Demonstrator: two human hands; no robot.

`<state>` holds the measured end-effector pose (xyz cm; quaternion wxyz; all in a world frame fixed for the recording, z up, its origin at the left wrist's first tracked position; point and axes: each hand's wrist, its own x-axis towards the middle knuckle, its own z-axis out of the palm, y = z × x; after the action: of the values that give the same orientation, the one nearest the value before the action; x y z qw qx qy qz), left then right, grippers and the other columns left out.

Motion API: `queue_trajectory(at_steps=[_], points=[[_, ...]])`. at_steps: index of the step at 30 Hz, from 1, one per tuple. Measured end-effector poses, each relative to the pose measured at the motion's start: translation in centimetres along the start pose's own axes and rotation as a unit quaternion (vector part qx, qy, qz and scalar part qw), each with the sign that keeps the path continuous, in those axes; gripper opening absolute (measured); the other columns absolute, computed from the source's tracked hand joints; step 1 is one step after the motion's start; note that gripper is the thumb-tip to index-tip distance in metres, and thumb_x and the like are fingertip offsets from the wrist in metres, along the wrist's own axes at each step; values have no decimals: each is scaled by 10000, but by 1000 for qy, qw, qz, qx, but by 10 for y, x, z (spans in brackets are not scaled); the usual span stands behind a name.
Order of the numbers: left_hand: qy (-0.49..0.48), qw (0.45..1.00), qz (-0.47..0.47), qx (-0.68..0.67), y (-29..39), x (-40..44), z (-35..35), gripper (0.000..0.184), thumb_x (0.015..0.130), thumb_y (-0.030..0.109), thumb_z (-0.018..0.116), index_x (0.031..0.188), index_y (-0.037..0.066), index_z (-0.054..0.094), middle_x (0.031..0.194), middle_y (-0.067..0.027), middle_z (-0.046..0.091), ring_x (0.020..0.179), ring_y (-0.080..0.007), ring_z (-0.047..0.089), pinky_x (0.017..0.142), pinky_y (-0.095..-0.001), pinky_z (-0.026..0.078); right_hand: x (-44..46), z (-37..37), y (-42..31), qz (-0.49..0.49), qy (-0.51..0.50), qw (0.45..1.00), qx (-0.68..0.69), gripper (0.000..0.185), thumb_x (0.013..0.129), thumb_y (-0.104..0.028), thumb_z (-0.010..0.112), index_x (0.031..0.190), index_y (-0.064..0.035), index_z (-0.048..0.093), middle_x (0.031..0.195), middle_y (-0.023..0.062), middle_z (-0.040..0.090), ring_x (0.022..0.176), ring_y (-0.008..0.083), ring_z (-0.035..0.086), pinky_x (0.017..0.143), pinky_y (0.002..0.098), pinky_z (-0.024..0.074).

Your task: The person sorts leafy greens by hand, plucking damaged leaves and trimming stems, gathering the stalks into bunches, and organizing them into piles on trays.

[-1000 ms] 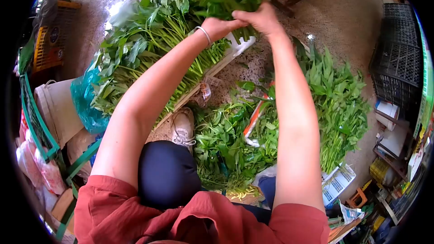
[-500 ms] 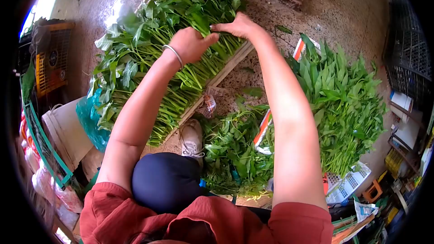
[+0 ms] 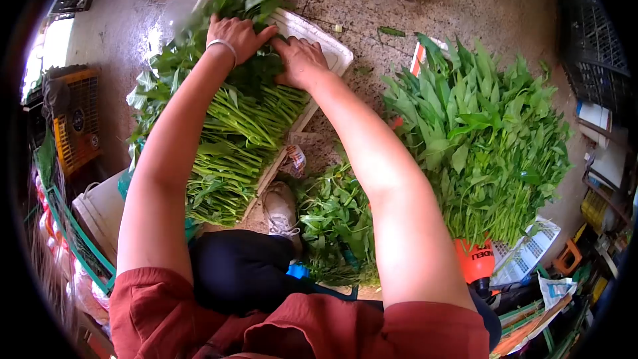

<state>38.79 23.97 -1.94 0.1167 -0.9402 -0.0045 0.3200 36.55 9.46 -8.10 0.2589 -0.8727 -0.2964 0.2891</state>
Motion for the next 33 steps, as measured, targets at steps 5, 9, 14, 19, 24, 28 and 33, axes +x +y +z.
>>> queue_trajectory(at_steps=[5,9,14,19,24,28,33], points=[[135,990,2,-42,-6,45,26,724,794,648,257,1158,64,485,1152,-193,491,1074,-279,476,931,-354,319,13,-8,-6,124,-55,990,-26,716,649,-355,677,1258,-174,346,1090,145,538,1030,253,513,862,364,405],[212,971,69,-82,-9,60,20,716,799,644,252,1134,68,512,1221,-149,436,1127,-280,424,967,-364,290,28,-10,15,129,-94,986,42,745,664,-356,670,1288,-185,302,1173,105,504,1062,239,499,909,333,394],[151,984,69,60,-1,59,21,635,825,608,242,1150,133,510,1205,-79,452,1136,-244,417,956,-380,298,8,-8,-1,157,-28,987,12,730,649,-328,684,1277,-214,330,1048,97,567,995,243,536,865,358,415],[-7,992,-100,-72,-3,49,12,943,635,817,266,1179,82,497,1148,-136,528,1116,-226,468,979,-422,250,8,-1,-7,175,-35,984,-23,718,645,-356,670,1272,-240,340,1030,64,580,976,234,547,850,342,426],[88,991,-102,-22,4,47,13,880,710,758,229,1300,113,331,1342,-97,324,1246,-255,295,1012,-456,192,13,-10,3,179,-39,983,-13,767,635,-435,680,1277,-195,337,1082,47,562,1015,222,532,861,335,425],[237,970,-30,48,6,12,-9,567,865,544,215,1270,190,390,1387,-5,245,1307,-222,117,1004,-564,70,26,-1,18,161,-61,984,46,873,596,-490,701,1301,-171,298,1186,85,497,1087,227,481,911,355,390],[132,990,-42,41,-7,36,78,530,881,501,228,1359,308,107,1432,24,73,1319,-237,43,1022,-504,84,-7,2,-2,186,88,978,-25,902,616,-494,669,1332,-178,220,1316,115,330,1200,253,342,951,480,290]])
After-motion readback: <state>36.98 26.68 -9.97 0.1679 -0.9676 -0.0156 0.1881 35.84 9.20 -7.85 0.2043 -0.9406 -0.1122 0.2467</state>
